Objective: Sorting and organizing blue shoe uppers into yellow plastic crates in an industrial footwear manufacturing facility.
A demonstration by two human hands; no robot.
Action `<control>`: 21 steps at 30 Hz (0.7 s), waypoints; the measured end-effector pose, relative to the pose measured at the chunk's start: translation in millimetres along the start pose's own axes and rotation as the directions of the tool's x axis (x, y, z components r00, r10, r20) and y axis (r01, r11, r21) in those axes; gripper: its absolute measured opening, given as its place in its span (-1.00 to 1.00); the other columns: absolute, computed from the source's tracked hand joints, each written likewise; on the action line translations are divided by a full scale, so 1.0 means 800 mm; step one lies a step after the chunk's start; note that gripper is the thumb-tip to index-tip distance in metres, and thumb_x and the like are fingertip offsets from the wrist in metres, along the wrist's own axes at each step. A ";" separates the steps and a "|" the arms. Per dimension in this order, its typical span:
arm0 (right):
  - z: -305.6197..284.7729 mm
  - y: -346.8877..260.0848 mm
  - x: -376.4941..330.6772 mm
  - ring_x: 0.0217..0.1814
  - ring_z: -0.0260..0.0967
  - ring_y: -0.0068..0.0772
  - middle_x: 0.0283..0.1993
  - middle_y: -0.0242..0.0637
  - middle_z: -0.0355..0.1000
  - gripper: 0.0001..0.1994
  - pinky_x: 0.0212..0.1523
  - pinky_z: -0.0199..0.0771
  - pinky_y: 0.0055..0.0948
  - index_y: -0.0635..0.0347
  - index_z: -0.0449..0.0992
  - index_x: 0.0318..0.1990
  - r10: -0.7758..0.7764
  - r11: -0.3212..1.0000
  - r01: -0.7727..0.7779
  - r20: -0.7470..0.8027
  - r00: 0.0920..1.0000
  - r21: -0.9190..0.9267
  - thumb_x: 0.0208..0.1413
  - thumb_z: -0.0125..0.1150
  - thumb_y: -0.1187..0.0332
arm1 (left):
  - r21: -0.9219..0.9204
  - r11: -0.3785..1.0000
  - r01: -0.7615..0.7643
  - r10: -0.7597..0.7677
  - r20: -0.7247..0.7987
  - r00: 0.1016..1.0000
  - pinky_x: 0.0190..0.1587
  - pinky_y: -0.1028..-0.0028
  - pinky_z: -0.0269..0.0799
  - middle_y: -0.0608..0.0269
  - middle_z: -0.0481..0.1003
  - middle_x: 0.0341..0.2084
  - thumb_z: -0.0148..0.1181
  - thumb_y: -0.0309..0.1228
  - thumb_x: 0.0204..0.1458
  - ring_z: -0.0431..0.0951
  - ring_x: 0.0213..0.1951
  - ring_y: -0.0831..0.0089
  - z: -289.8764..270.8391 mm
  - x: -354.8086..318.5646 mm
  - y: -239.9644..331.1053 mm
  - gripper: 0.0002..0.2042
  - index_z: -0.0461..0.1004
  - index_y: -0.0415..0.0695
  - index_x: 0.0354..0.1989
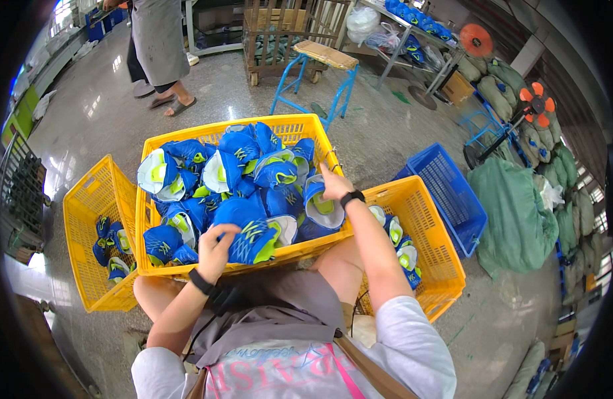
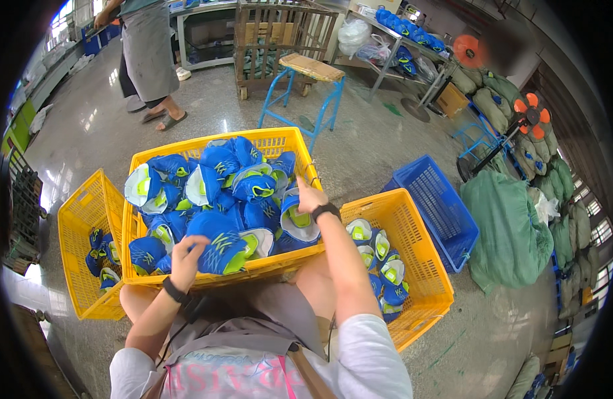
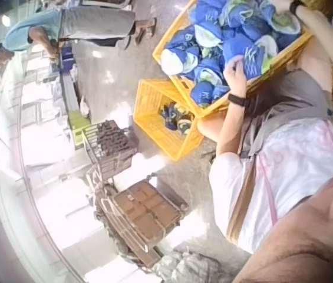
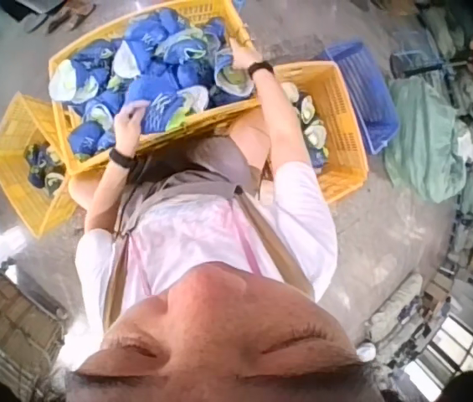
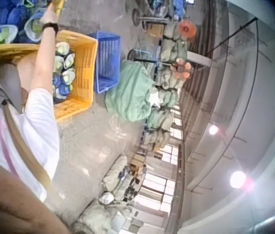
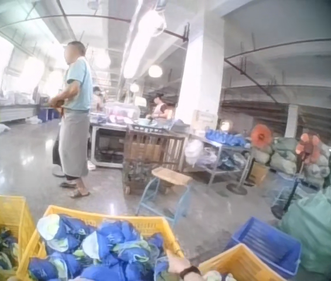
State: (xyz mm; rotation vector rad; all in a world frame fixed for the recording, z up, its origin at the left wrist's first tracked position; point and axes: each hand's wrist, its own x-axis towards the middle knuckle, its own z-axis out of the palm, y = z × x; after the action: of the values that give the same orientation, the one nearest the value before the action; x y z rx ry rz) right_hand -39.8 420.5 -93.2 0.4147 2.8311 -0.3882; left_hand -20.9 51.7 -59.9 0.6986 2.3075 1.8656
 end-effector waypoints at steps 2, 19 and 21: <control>0.030 -0.005 0.019 -0.08 0.41 -0.15 -0.10 -0.12 0.44 -0.35 -0.12 0.43 -0.22 0.17 0.28 0.06 0.137 0.962 -0.166 -0.145 0.980 -0.218 -0.30 0.37 0.32 | -0.210 0.966 0.153 -0.176 -0.095 0.980 -0.10 0.55 0.25 0.19 0.45 -0.34 0.00 -0.60 -0.02 0.41 -0.22 0.45 -0.018 -0.028 -0.005 -0.83 0.53 -0.20 -0.31; 0.079 -0.190 -0.215 -0.11 0.18 -0.25 -0.18 -0.22 0.18 -0.67 -0.07 0.21 -0.39 0.11 0.29 -0.26 -0.072 0.663 0.737 -0.968 0.241 0.135 -0.23 0.28 0.47 | -0.682 0.395 0.616 -0.211 0.585 0.783 0.18 0.32 0.12 0.23 0.24 0.12 -0.42 0.11 0.15 0.23 0.14 0.35 0.043 -0.027 0.009 -0.38 0.06 -0.08 0.23; 0.078 -0.192 -0.214 -0.08 0.16 -0.27 -0.17 -0.23 0.17 -0.63 -0.02 0.18 -0.38 0.10 0.26 -0.25 0.096 0.606 0.747 -0.957 0.274 0.274 -0.23 0.32 0.44 | -0.686 0.350 0.638 -0.262 0.583 0.769 0.17 0.32 0.13 0.20 0.24 0.12 -0.41 0.12 0.14 0.25 0.13 0.34 0.040 -0.033 0.002 -0.36 0.06 -0.12 0.22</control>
State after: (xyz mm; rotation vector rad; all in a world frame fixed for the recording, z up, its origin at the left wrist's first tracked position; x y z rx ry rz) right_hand 84.2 218.2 -68.7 -0.0153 3.7309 -2.0872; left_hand 14.3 70.4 -72.0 0.1548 0.8757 1.9808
